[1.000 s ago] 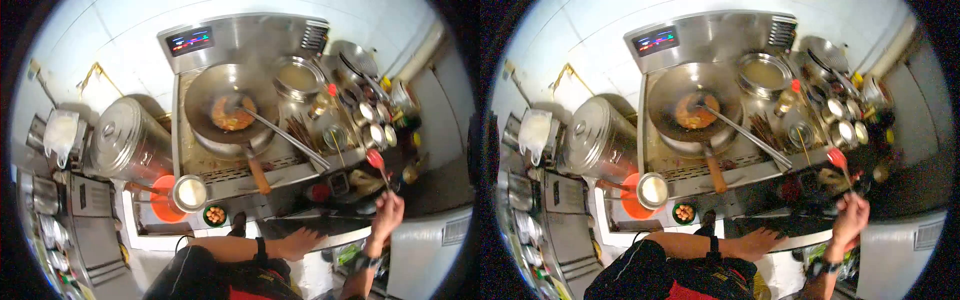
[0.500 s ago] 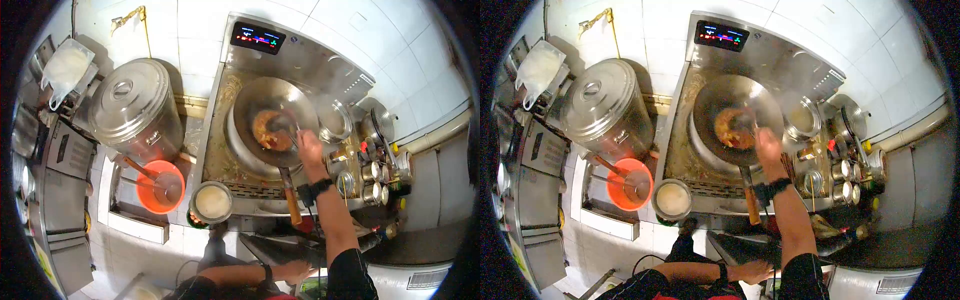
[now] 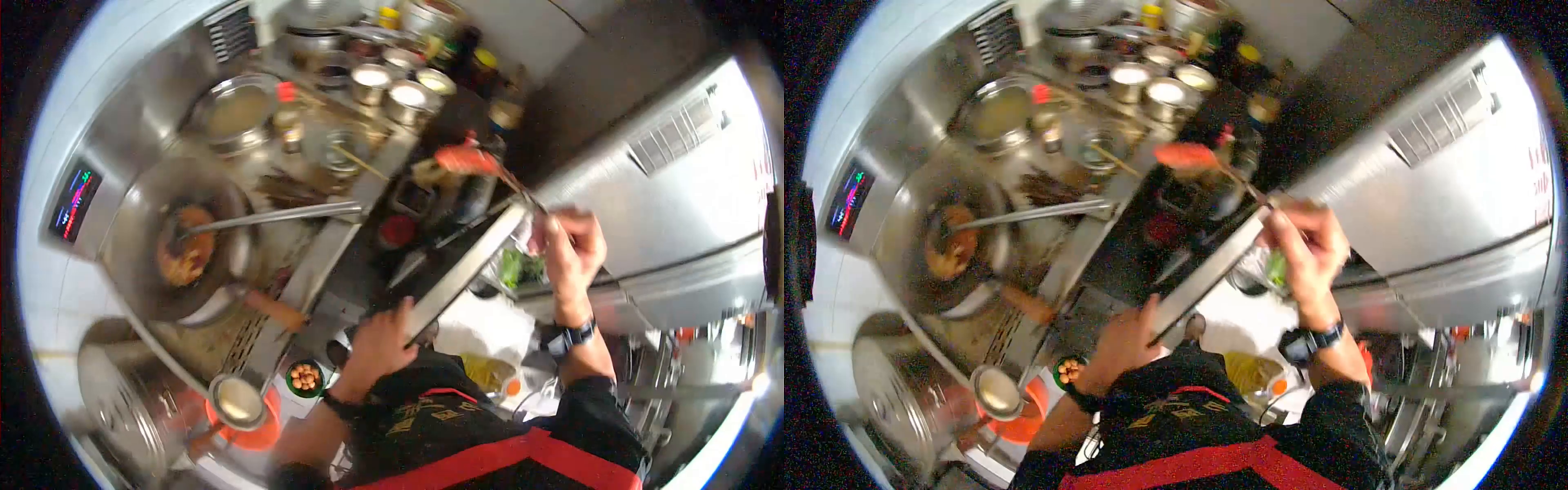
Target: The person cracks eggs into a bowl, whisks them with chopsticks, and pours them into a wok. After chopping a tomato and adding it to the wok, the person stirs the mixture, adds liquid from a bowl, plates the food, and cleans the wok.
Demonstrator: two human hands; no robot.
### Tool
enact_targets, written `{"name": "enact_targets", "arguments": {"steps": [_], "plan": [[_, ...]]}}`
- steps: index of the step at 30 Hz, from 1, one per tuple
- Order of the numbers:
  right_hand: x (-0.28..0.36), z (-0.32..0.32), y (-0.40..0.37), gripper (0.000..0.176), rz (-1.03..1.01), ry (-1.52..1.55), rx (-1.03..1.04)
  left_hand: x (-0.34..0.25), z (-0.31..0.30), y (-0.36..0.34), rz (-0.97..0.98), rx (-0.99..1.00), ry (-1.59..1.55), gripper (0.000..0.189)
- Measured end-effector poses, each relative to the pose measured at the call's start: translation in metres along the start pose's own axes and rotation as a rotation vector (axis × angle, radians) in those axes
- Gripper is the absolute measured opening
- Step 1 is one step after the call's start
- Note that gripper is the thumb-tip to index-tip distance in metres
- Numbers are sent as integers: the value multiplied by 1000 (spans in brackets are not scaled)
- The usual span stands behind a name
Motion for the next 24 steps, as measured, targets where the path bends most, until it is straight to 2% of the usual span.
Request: {"name": "enact_targets", "arguments": {"steps": [2, 5, 8, 10, 12, 14, 16, 18, 19, 24], "plan": [[-28, -86, -50, 7, 187, -53, -89, 2, 5, 10, 3, -36, 4, 86], [-105, -159, -128, 9, 624, -101, -166, -4, 8, 23, -52, 44, 120, 86], [-254, -198, -228, 8, 968, 17, -347, -13, 12, 25, -188, 186, 204, 88], [-373, -211, -281, 11, 1104, -14, -567, -13, 16, 26, -124, 168, 258, 88], [-466, -217, -291, 13, 1086, -43, -679, -15, 23, 29, -325, 256, 139, 89], [-580, -233, -313, 10, 878, -397, -618, -8, 25, 28, -288, 285, 227, 82], [-647, -234, -297, 15, 962, -595, -615, -13, 24, 35, -187, 140, 251, 81], [-693, -223, -273, 15, 852, -502, -715, 7, 29, 24, -378, 279, 193, 90], [-715, -218, -267, 15, 841, -482, -720, 14, 30, 15, -403, 275, 219, 93], [-815, -196, -250, 19, 954, -378, -515, 0, 27, 13, -509, 298, 305, 100]]}}
Point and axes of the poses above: each hand's wrist, its own y-axis towards the middle knuckle, its own z-axis out of the palm, x = y × z, the point moved 3 cm from there along y, towards the middle knuckle, and after that the axes turned 2 degrees about -x, right-handed, at the moved point
